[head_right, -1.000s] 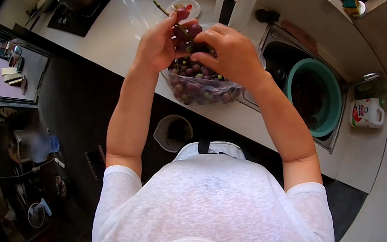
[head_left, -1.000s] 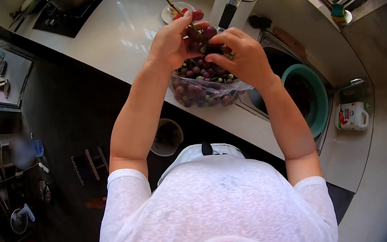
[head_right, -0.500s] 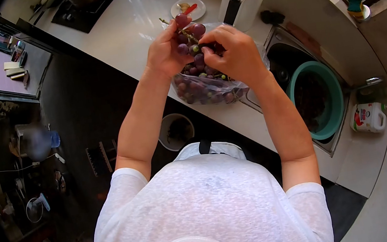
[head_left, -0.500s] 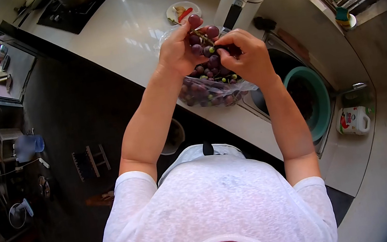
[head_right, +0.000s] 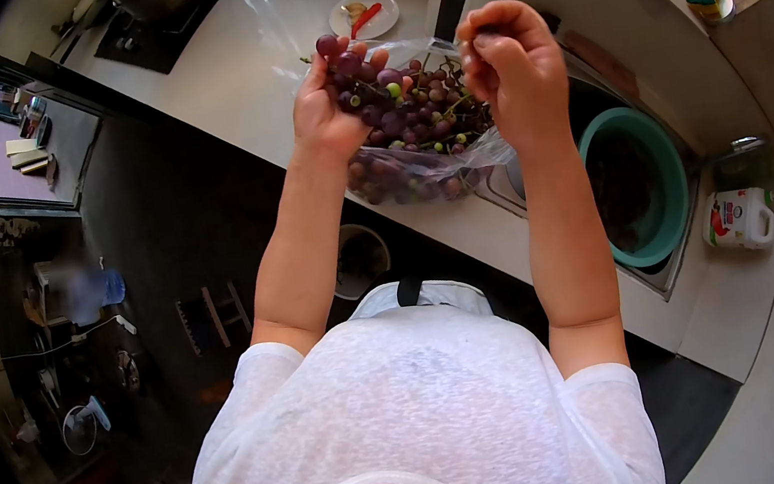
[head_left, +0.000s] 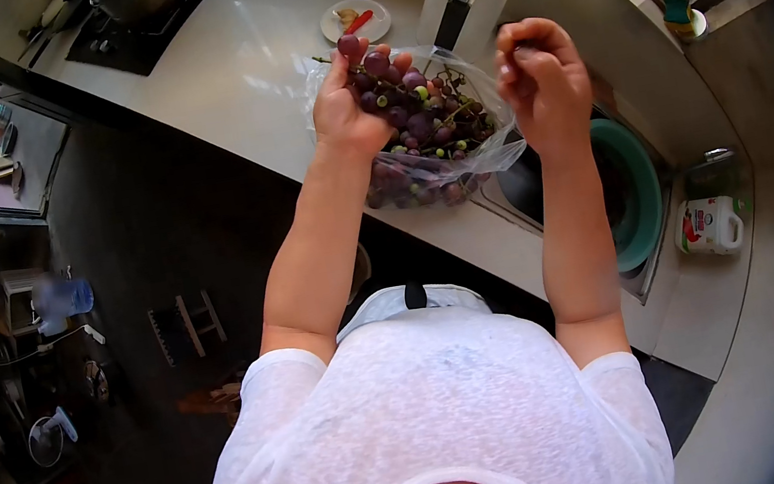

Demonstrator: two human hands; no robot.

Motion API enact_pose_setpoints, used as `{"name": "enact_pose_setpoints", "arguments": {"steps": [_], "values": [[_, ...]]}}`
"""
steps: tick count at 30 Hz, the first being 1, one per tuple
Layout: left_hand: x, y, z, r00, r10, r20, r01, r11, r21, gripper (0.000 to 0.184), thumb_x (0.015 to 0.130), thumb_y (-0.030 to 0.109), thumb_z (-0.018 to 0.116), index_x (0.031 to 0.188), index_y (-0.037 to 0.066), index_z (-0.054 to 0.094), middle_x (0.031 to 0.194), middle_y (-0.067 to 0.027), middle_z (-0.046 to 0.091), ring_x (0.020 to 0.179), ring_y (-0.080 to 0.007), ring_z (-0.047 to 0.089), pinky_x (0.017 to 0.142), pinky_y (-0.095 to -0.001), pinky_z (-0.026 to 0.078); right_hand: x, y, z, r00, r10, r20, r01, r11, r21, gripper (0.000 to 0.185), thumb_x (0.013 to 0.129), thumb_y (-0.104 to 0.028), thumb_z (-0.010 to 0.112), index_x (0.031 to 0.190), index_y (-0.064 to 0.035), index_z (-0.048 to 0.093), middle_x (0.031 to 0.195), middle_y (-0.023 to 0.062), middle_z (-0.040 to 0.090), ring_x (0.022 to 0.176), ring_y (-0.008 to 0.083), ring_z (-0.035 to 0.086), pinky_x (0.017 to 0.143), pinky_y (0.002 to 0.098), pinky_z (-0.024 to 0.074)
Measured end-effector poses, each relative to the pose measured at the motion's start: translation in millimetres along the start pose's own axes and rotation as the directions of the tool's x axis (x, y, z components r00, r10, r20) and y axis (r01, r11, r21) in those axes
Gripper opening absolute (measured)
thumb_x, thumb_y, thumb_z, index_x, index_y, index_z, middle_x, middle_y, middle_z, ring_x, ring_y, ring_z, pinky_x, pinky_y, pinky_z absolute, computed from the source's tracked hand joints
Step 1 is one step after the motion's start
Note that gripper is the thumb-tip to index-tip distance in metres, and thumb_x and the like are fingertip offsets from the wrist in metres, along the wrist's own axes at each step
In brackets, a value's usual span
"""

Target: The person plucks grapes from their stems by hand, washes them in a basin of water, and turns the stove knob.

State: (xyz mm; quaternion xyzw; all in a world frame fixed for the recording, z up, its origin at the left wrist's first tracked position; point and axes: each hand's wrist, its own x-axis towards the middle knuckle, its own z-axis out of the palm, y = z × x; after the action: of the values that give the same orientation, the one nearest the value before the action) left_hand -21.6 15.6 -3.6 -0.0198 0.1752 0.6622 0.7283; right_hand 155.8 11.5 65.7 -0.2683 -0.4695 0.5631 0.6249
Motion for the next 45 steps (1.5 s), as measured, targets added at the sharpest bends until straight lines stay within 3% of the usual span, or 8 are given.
{"name": "enact_pose_setpoints", "arguments": {"steps": [4, 7, 19, 23, 27, 28, 33, 45], "values": [[-3, -2, 3, 1.0, 0.02, 0.013, -0.02, 1.0, -0.001, 0.029, 0.094, 0.036, 0.037, 0.1, 0.011, 0.052, 0.09, -0.0097, 0.058, 0.088, -0.0307, 0.056, 0.079, -0.0489, 0.045, -6, 18, -4, 0.948, 0.299, 0.107, -0.292, 0.953, -0.075, 0.014, 0.074, -0.005, 0.059, 0.087, -0.0038, 0.054, 0.067, 0.0017, 0.05, 0.056, 0.0077, 0.046, 0.046, 0.0201, 0.0349], [-1, -3, 1, 0.999, 0.038, -0.012, -0.037, 0.999, 0.021, 0.03, 0.094, 0.036, 0.036, 0.103, 0.011, 0.05, 0.091, -0.0114, 0.058, 0.089, -0.0317, 0.057, 0.08, -0.0493, 0.045, -13, 18, 8, 0.931, 0.129, 0.342, 0.197, 0.612, -0.766, 0.021, 0.071, -0.015, 0.068, 0.086, -0.0063, 0.057, 0.063, 0.0029, 0.049, 0.057, 0.0124, 0.05, 0.052, 0.0279, 0.039], [-3, -3, -3, 1.0, 0.002, 0.013, -0.002, 0.999, 0.053, 0.032, 0.094, 0.038, 0.036, 0.099, 0.011, 0.051, 0.093, -0.0102, 0.058, 0.091, -0.0317, 0.056, 0.082, -0.0473, 0.044, -5, 27, 5, 0.728, -0.119, 0.675, 0.684, 0.203, -0.701, 0.016, 0.074, -0.017, 0.066, 0.083, -0.009, 0.057, 0.074, 0.0078, 0.058, 0.062, 0.0278, 0.056, 0.053, 0.0346, 0.0455], [0, 6, -8, 0.999, 0.041, 0.022, -0.04, 0.999, -0.03, 0.033, 0.094, 0.04, 0.035, 0.098, 0.012, 0.053, 0.093, -0.0086, 0.058, 0.094, -0.0306, 0.055, 0.082, -0.0533, 0.043, -10, 13, 7, 0.716, -0.268, 0.644, 0.698, 0.259, -0.668, 0.015, 0.075, -0.015, 0.065, 0.083, -0.0066, 0.054, 0.071, 0.0048, 0.058, 0.057, 0.0224, 0.058, 0.05, 0.0307, 0.0455], [-10, 11, -5, 0.998, 0.053, -0.027, -0.054, 0.998, -0.031, 0.033, 0.095, 0.036, 0.032, 0.098, 0.012, 0.052, 0.101, -0.0072, 0.058, 0.099, -0.0298, 0.054, 0.087, -0.0654, 0.035, -11, 9, -17, 0.98, 0.036, 0.198, 0.009, 0.975, -0.223, 0.013, 0.081, -0.017, 0.054, 0.088, -0.0062, 0.052, 0.071, 0.0061, 0.054, 0.046, 0.0126, 0.045, 0.041, 0.0232, 0.0365], [-9, 11, -6, 0.998, 0.05, 0.027, -0.049, 0.998, -0.04, 0.032, 0.095, 0.037, 0.031, 0.099, 0.012, 0.052, 0.101, -0.0067, 0.057, 0.099, -0.0293, 0.054, 0.086, -0.0683, 0.033, -9, 13, -25, 0.929, 0.221, 0.296, -0.293, 0.929, 0.226, 0.015, 0.082, -0.019, 0.051, 0.09, -0.0064, 0.051, 0.072, 0.0069, 0.052, 0.045, 0.0096, 0.039, 0.04, 0.0198, 0.0327], [-8, 7, -5, 0.998, 0.046, 0.053, -0.043, 0.997, -0.057, 0.033, 0.094, 0.038, 0.032, 0.097, 0.013, 0.053, 0.097, -0.0058, 0.058, 0.096, -0.0288, 0.054, 0.083, -0.0634, 0.037, -23, 44, -29, 0.858, 0.304, 0.414, -0.473, 0.782, 0.406, 0.019, 0.084, -0.022, 0.048, 0.096, -0.008, 0.049, 0.084, 0.0138, 0.054, 0.042, 0.01, 0.037, 0.036, 0.0192, 0.0263], [-16, -5, 9, 0.987, 0.156, 0.021, -0.157, 0.986, 0.049, 0.03, 0.093, 0.036, 0.037, 0.094, 0.013, 0.055, 0.092, -0.0071, 0.059, 0.092, -0.0285, 0.055, 0.079, -0.0558, 0.042, -27, 56, -8, 0.91, 0.383, 0.157, -0.292, 0.863, -0.411, 0.023, 0.077, -0.022, 0.069, 0.077, -0.0052, 0.053, 0.068, -0.0007, 0.052, 0.057, 0.0049, 0.047, 0.05, 0.0183, 0.037]]}}
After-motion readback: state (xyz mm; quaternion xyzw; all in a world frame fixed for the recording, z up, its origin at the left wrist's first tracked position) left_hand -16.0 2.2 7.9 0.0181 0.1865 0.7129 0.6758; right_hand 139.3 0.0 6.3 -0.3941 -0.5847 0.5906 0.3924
